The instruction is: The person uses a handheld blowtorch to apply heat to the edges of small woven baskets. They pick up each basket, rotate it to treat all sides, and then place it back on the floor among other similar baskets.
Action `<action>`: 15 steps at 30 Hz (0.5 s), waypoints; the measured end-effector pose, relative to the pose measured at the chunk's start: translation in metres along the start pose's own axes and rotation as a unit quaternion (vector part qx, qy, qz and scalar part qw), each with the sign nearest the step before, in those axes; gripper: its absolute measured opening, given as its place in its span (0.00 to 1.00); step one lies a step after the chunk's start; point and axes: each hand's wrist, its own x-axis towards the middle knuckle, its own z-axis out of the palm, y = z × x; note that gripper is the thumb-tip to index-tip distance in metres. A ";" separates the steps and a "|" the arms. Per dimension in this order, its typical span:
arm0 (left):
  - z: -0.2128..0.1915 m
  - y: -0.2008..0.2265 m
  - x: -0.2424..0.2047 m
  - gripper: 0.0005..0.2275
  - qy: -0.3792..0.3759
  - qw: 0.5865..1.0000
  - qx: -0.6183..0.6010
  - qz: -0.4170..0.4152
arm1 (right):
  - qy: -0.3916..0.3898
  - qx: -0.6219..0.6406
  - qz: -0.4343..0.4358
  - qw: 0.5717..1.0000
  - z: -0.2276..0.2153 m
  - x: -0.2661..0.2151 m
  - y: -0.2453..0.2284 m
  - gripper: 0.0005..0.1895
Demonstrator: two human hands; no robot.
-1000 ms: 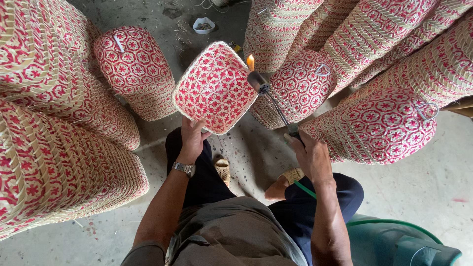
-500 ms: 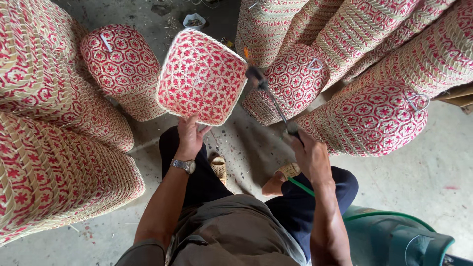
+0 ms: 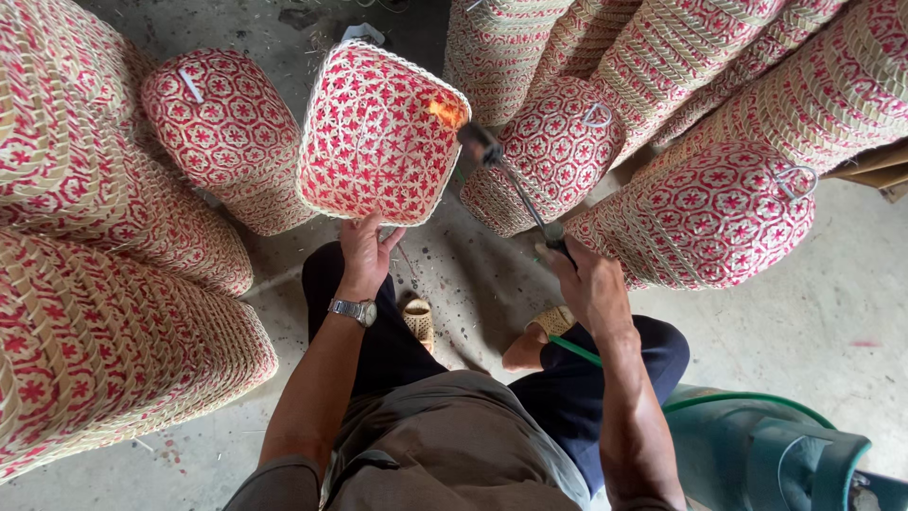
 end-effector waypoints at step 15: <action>0.007 -0.006 0.011 0.13 0.001 0.999 -0.030 0.019 | 0.013 -0.005 -0.079 0.997 -0.007 0.000 -0.008 0.15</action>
